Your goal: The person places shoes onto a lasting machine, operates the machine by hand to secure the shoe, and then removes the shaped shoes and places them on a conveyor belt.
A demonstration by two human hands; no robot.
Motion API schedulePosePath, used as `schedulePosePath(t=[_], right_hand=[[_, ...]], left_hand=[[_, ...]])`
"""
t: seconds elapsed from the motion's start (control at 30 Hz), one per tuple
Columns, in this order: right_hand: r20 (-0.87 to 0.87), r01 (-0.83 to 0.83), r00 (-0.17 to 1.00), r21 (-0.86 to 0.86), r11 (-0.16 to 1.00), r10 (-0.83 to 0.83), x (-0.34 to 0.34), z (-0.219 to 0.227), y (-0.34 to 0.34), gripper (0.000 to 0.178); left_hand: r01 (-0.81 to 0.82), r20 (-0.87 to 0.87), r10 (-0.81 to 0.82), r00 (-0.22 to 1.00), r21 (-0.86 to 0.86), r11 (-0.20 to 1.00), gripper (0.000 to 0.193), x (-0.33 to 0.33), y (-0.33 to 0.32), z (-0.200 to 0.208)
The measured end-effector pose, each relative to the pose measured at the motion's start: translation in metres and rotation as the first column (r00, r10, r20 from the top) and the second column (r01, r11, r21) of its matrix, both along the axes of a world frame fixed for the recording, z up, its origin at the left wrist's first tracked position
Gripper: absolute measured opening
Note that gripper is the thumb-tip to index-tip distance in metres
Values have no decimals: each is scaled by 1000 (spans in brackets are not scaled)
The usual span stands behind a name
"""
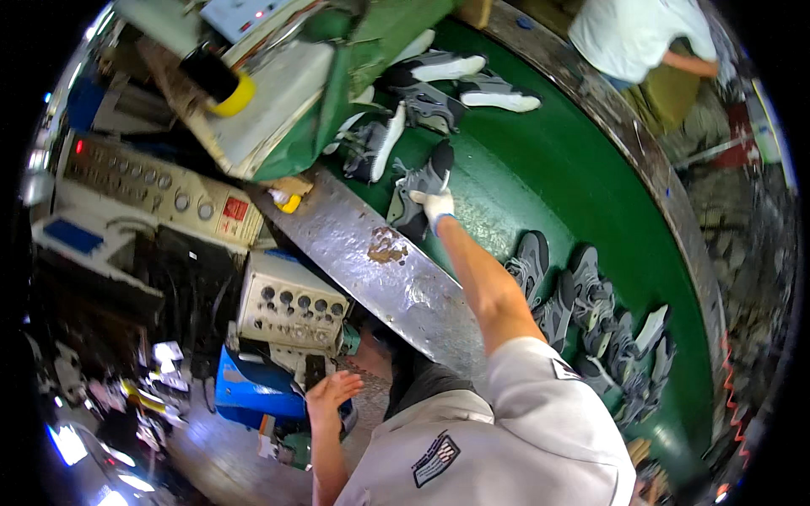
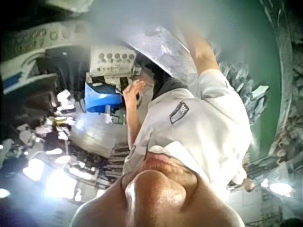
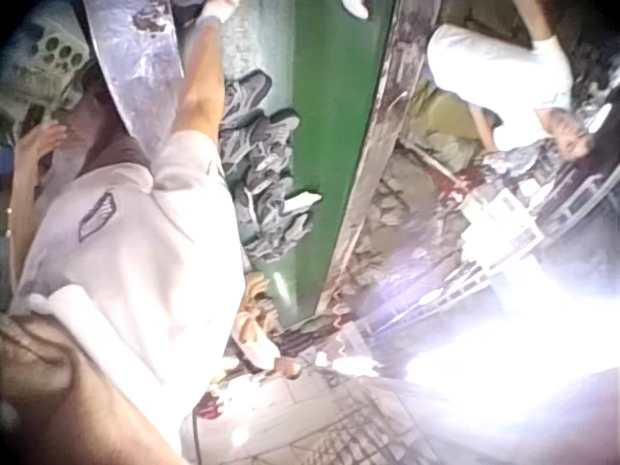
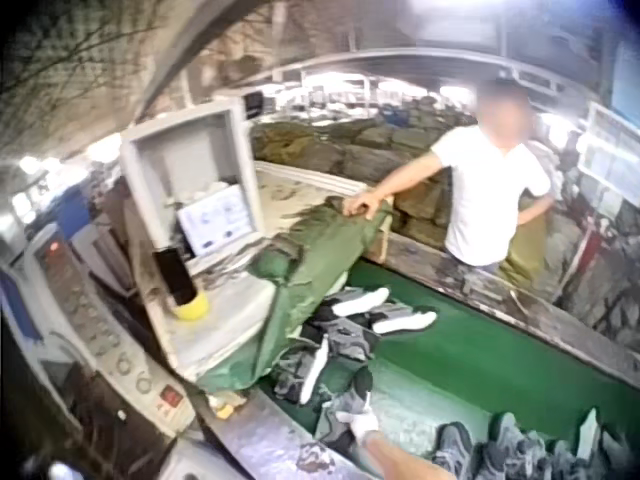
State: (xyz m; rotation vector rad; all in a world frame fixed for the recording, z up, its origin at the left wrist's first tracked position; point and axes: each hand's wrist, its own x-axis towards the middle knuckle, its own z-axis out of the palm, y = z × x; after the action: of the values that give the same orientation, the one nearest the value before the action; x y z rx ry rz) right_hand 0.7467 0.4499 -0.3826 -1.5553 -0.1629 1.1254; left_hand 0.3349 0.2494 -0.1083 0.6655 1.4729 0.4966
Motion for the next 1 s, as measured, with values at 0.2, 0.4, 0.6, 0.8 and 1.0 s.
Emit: schedulePosePath(t=[0.2, 0.4, 0.6, 0.8, 1.0], right_hand=[[-686, -131, 518, 526, 840, 510, -126, 180, -108, 72], [-845, -241, 174, 461, 854, 505, -307, 270, -127, 44], [-584, -657, 369, 387, 647, 723, -426, 343, -118, 44], [-402, -770, 334, 406, 492, 853, -514, 349, -103, 62], [-143, -780, 409, 458, 427, 901, -584, 352, -78, 64]], left_hand=[[-76, -103, 112, 988, 300, 951, 44, -62, 39, 34], [-249, 176, 196, 965, 372, 894, 50, -127, 91, 73], [-524, 188, 490, 851, 278, 805, 22, -252, 46, 87], [-716, 147, 730, 667, 396, 575, 17, -319, 25, 75], [-821, 303, 825, 477, 489, 296, 36, -352, 37, 85]])
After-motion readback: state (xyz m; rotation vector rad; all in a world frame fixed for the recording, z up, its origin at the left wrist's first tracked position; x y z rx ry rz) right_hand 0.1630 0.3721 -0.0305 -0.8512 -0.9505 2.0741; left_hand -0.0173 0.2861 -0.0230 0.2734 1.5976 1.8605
